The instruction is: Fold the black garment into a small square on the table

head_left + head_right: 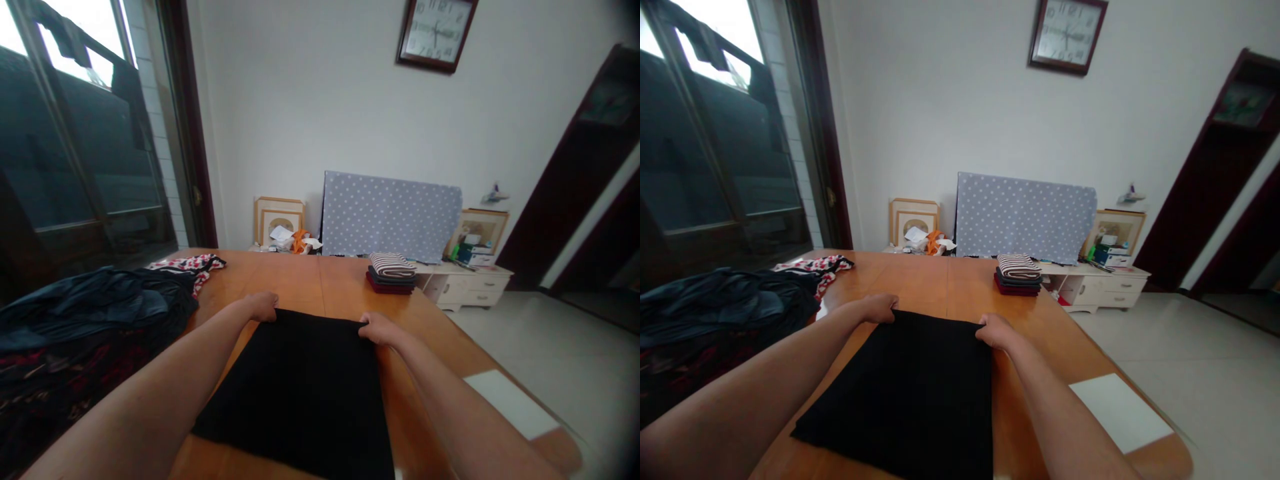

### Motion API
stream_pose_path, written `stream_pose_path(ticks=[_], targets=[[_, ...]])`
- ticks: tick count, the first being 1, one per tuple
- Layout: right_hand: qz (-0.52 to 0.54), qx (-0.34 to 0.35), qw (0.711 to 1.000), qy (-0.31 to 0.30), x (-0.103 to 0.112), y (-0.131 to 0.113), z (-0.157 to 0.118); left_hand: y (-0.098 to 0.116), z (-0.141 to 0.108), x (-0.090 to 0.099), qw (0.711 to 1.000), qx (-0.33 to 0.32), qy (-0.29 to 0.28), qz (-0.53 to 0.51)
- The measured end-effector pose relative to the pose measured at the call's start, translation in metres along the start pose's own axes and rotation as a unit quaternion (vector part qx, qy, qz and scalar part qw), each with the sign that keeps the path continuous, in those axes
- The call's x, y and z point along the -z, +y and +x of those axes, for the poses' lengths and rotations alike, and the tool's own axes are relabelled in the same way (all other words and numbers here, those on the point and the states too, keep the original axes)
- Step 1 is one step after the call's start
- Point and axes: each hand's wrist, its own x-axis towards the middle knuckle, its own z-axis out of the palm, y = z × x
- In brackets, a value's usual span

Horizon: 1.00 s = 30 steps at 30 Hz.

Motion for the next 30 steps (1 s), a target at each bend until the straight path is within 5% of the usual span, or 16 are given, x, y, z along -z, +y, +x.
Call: stream_pose_path(ticks=[9,15,19,24,30], targets=[[-0.012,0.021,0.995,0.099,0.018,-0.028,-0.045,-0.014,-0.034,0.000,0.996,-0.027,0.062,-0.066],[-0.068,0.082,0.979,0.174,0.023,-0.055,-0.116,-0.021,-0.096,0.008,0.989,-0.044,0.117,-0.084],[-0.088,0.113,0.964,0.226,0.006,-0.055,-0.173,-0.019,-0.160,-0.006,0.976,-0.067,0.193,-0.078],[-0.116,0.136,0.955,0.236,-0.040,-0.041,-0.231,-0.011,-0.233,-0.047,0.967,-0.095,0.234,-0.044],[-0.128,0.125,0.963,0.201,-0.066,-0.034,-0.246,-0.004,-0.255,-0.071,0.969,-0.075,0.232,-0.050]])
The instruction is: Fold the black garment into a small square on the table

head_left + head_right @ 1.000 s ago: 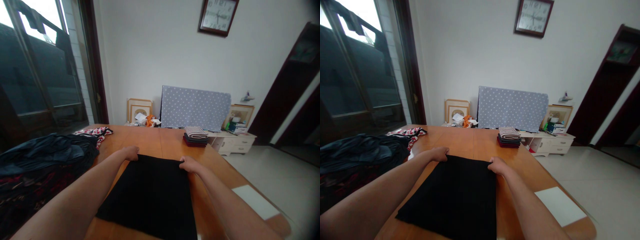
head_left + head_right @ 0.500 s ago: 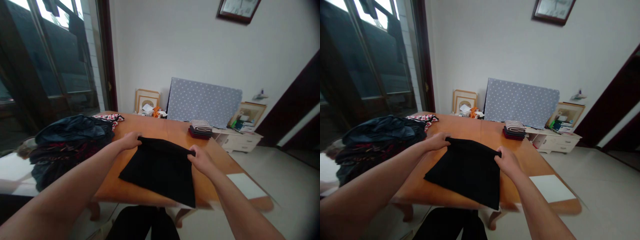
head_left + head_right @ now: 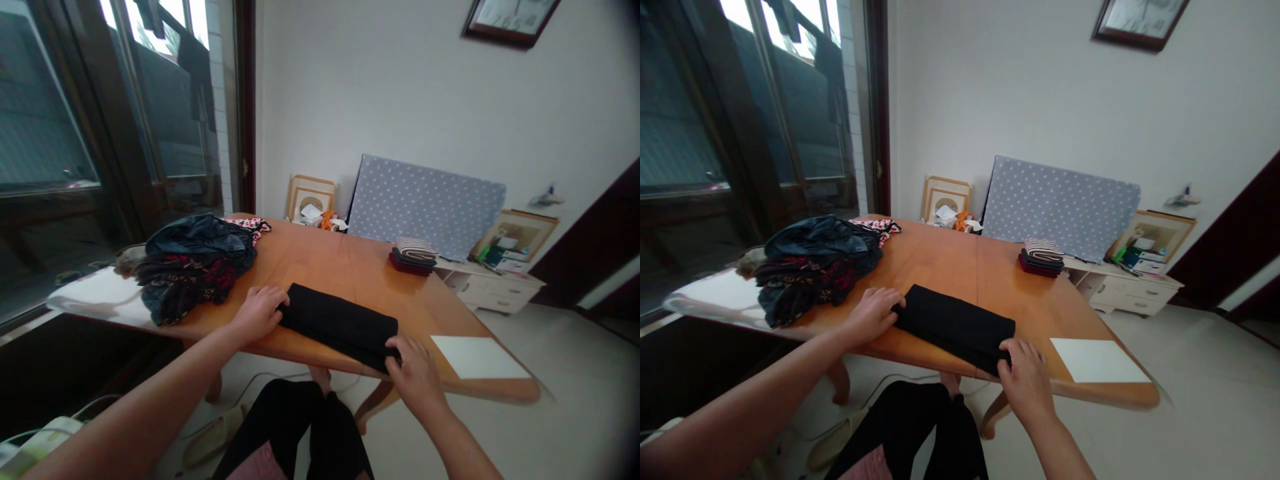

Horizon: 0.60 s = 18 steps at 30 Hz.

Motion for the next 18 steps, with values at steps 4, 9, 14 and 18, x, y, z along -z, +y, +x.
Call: stream_pose_path(ticks=[4,9,14,18], targets=[[0.004,0.011,1.000,0.022,0.011,0.001,0.007,0.001,0.007,0.004,1.000,-0.008,0.019,-0.001],[-0.003,0.062,0.995,0.083,0.015,0.006,-0.006,-0.002,0.003,0.004,0.998,-0.029,0.047,-0.011],[0.012,0.083,0.993,0.079,0.004,0.006,-0.024,-0.007,-0.005,-0.006,0.999,-0.020,0.032,-0.033],[0.007,0.060,0.993,0.099,0.006,-0.001,-0.026,-0.010,-0.004,-0.008,0.999,-0.025,0.027,-0.030]])
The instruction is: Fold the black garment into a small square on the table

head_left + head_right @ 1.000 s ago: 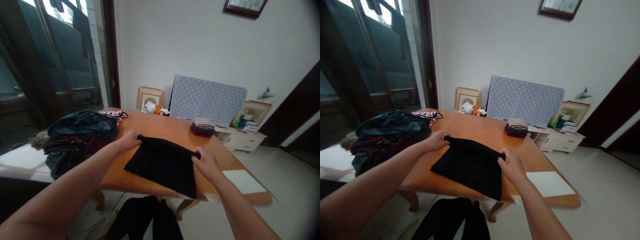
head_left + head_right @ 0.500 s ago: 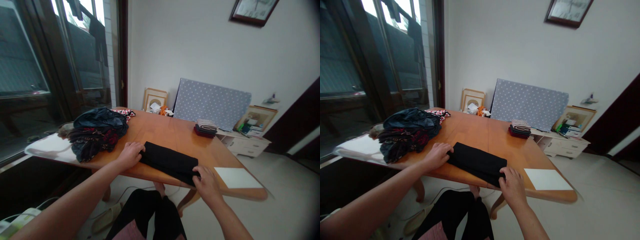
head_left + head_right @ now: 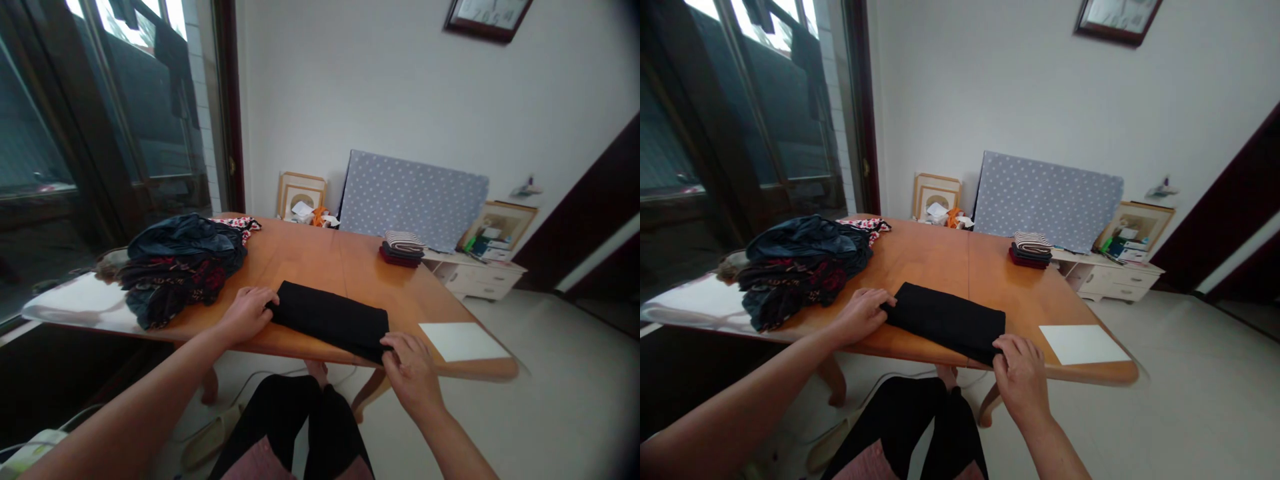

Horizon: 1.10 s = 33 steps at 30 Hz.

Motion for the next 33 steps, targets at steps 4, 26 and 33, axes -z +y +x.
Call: stream_pose_path(ticks=[4,26,33], targets=[[0.021,-0.013,0.998,-0.060,0.008,-0.006,0.005,0.000,0.005,0.008,0.999,-0.022,-0.025,0.005],[0.260,-0.197,0.909,-0.258,-0.029,0.064,0.129,-0.025,0.121,-0.018,0.980,0.096,-0.169,0.043],[0.305,-0.234,0.918,-0.101,-0.051,0.078,0.156,-0.020,0.121,-0.033,0.983,0.144,-0.092,0.061]])
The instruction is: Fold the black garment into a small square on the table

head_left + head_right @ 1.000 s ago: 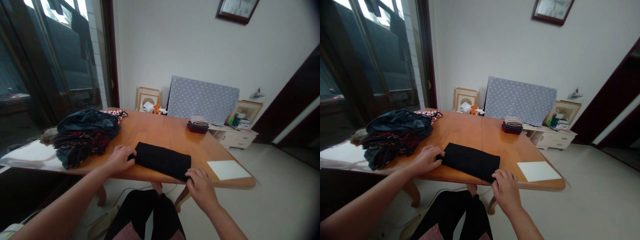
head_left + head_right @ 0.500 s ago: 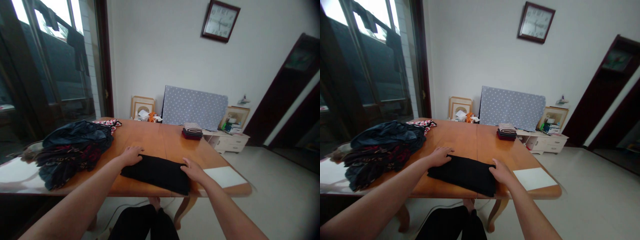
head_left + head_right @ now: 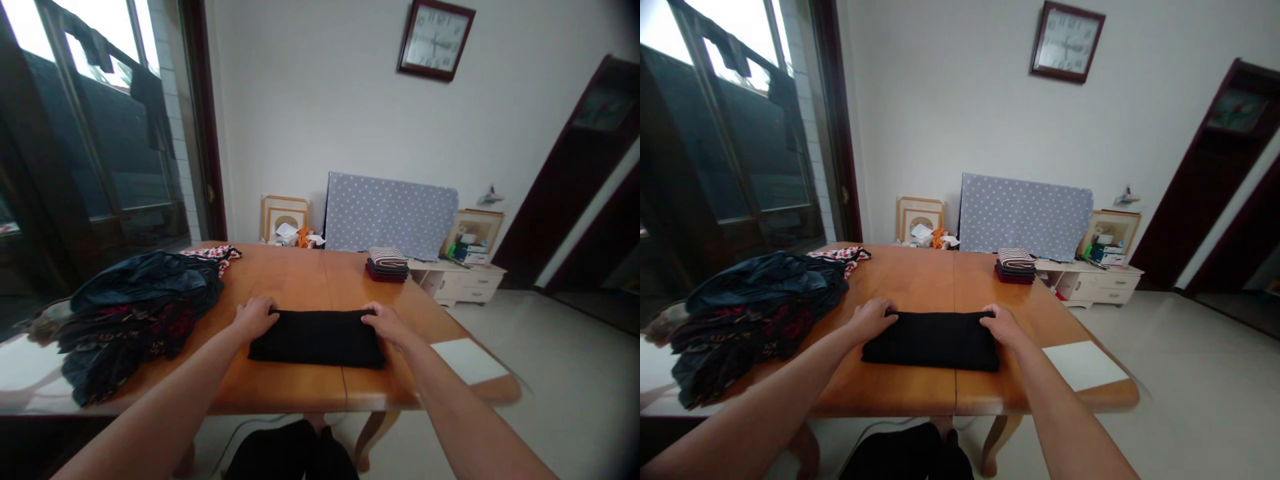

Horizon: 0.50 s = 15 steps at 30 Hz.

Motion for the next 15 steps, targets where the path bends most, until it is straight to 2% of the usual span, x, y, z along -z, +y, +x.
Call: stream_pose_path(ticks=[3,7,11,15], targets=[[-0.019,-0.010,0.999,0.048,0.000,0.010,0.003,0.002,0.000,-0.004,0.999,-0.011,0.038,-0.017],[-0.065,0.001,0.995,0.073,0.009,0.013,-0.010,0.006,-0.003,-0.005,0.991,-0.094,0.065,-0.073],[-0.200,-0.010,0.976,0.080,0.018,0.007,-0.039,0.016,-0.016,-0.012,0.990,-0.113,0.002,-0.086],[-0.274,-0.043,0.961,0.013,0.017,0.006,-0.066,0.022,-0.033,-0.019,0.990,-0.098,-0.078,-0.064]])
